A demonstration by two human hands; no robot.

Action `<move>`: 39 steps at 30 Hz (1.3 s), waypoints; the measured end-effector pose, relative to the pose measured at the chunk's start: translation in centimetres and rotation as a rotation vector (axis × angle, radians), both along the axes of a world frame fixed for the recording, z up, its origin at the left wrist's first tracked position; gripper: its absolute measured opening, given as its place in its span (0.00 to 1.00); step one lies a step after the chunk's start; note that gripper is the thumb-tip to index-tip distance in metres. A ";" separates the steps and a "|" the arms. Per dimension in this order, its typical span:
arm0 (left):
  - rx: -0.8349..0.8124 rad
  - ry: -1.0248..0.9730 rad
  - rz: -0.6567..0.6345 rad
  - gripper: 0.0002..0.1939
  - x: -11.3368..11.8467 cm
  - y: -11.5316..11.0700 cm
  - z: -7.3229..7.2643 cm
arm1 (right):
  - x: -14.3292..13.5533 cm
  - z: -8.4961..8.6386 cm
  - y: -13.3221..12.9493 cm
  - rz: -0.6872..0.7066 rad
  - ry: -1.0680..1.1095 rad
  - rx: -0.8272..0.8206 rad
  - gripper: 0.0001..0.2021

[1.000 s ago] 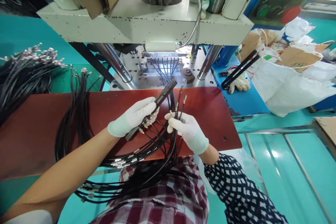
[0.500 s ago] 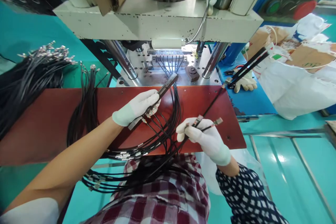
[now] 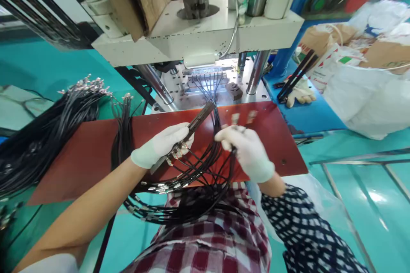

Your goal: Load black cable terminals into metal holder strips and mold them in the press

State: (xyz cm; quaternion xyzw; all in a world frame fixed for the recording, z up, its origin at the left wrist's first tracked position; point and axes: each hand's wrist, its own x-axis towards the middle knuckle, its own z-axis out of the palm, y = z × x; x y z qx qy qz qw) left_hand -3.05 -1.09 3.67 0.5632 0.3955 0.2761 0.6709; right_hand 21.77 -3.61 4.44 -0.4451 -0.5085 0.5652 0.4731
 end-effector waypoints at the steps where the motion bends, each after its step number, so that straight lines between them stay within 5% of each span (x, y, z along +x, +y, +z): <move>1: 0.000 -0.037 -0.005 0.21 0.7 0.0 -0.4 | -1.3 -0.2 0.1 0.059 -0.058 -0.013 0.18; 4: 0.019 -0.088 -0.048 0.21 2.1 0.2 -1.0 | -3.8 -1.0 0.5 0.210 -0.158 -0.081 0.18; 11: 0.073 -0.034 -0.105 0.21 1.9 0.4 -0.5 | -3.8 -1.2 1.0 0.222 -0.202 -0.083 0.19; 18: 0.445 0.321 0.031 0.18 2.7 0.1 -0.5 | -4.5 -1.4 1.1 0.168 -0.318 -0.056 0.18; 25: 0.194 0.147 0.013 0.20 2.1 0.2 -0.7 | -3.9 -2.3 0.1 -0.052 -0.275 0.016 0.10; 30: 0.022 0.009 -0.021 0.21 1.7 0.4 -1.6 | -2.8 -3.4 0.6 0.064 0.132 -0.172 0.23; 33: -0.017 -0.047 -0.043 0.21 1.6 0.6 -2.1 | -2.5 -3.8 1.5 0.140 0.300 -0.311 0.22; 39: -0.035 -0.109 -0.083 0.20 1.5 0.7 -2.3 | -3.3 -2.8 2.0 0.097 -0.128 -0.030 0.12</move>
